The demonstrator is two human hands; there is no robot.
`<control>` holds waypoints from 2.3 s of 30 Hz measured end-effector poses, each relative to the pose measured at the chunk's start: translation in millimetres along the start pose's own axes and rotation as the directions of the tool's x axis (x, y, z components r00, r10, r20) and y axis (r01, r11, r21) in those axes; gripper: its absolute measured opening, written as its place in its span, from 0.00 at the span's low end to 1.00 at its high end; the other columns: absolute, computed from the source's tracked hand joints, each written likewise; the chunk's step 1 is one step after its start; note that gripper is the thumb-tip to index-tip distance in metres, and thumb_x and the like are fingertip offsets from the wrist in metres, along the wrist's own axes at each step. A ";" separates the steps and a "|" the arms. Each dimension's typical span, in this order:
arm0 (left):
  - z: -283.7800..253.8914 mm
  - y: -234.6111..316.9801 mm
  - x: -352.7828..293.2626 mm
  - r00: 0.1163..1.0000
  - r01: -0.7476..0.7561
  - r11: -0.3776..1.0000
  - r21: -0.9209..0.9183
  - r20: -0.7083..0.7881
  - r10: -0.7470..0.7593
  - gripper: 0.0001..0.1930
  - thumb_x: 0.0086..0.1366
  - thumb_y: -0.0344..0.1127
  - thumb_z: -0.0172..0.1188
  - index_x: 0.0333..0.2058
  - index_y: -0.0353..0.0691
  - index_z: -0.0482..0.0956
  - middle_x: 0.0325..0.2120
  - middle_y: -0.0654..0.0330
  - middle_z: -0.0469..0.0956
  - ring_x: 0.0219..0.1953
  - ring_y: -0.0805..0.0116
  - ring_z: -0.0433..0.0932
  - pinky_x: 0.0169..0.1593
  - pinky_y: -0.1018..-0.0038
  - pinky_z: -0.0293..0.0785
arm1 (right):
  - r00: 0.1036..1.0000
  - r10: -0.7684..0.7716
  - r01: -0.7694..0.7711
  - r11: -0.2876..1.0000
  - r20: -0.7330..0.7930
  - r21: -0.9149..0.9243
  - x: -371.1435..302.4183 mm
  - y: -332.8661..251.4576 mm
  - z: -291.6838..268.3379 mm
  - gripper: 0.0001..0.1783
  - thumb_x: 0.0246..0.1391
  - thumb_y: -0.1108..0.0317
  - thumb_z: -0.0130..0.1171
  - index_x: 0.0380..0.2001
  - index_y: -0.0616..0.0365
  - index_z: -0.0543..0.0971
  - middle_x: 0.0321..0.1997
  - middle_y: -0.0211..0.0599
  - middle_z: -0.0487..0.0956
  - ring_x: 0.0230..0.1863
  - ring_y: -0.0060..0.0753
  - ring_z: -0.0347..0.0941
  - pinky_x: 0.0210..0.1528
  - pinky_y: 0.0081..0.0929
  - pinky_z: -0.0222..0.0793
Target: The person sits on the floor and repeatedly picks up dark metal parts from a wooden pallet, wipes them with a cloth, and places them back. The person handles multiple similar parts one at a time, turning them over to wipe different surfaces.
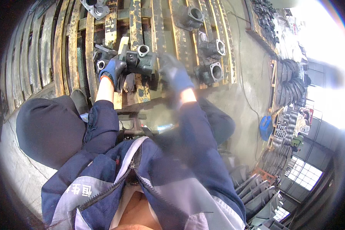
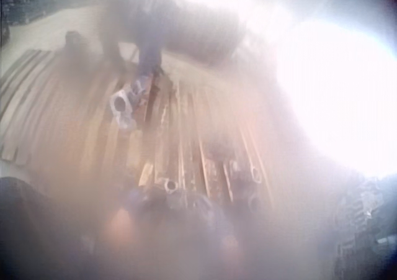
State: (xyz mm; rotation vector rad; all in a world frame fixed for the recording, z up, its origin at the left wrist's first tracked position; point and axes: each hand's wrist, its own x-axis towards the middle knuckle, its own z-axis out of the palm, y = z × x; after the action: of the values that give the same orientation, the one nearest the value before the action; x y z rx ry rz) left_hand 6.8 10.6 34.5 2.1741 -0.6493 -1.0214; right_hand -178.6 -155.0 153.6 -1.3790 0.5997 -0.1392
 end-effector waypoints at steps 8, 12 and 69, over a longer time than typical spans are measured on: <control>22.6 -38.9 15.6 0.985 -0.163 0.982 0.094 -0.038 0.167 0.15 0.60 0.33 0.52 0.44 0.38 0.80 0.39 0.49 0.81 0.42 0.55 0.79 0.45 0.66 0.73 | 0.989 -0.123 0.072 0.889 -0.085 -0.452 48.1 50.8 -30.0 0.17 0.60 0.71 0.52 0.51 0.46 0.80 0.34 0.38 0.82 0.31 0.25 0.74 0.38 0.23 0.71; 30.0 -50.7 27.8 0.984 -0.177 0.934 -0.309 -0.036 0.175 0.18 0.59 0.31 0.53 0.48 0.35 0.78 0.40 0.56 0.81 0.39 0.65 0.77 0.46 0.68 0.73 | 0.986 0.060 -0.137 0.832 -0.157 -0.538 56.6 54.5 -38.1 0.17 0.61 0.67 0.52 0.51 0.42 0.80 0.40 0.40 0.82 0.35 0.27 0.75 0.42 0.25 0.72; 10.2 -19.4 -0.1 0.922 -0.354 0.556 0.752 0.181 0.342 0.12 0.57 0.28 0.58 0.39 0.45 0.85 0.43 0.52 0.81 0.48 0.57 0.80 0.48 0.70 0.76 | 0.990 0.125 -0.004 0.502 0.068 -0.865 63.9 -18.5 -6.6 0.15 0.61 0.64 0.50 0.48 0.44 0.82 0.49 0.36 0.79 0.51 0.37 0.72 0.57 0.31 0.66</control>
State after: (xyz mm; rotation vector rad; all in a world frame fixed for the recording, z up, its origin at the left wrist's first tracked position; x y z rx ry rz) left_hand 1.6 20.2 15.5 2.5559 -1.7232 -0.5628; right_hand -123.2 -192.3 150.3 -2.3385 0.6410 0.3805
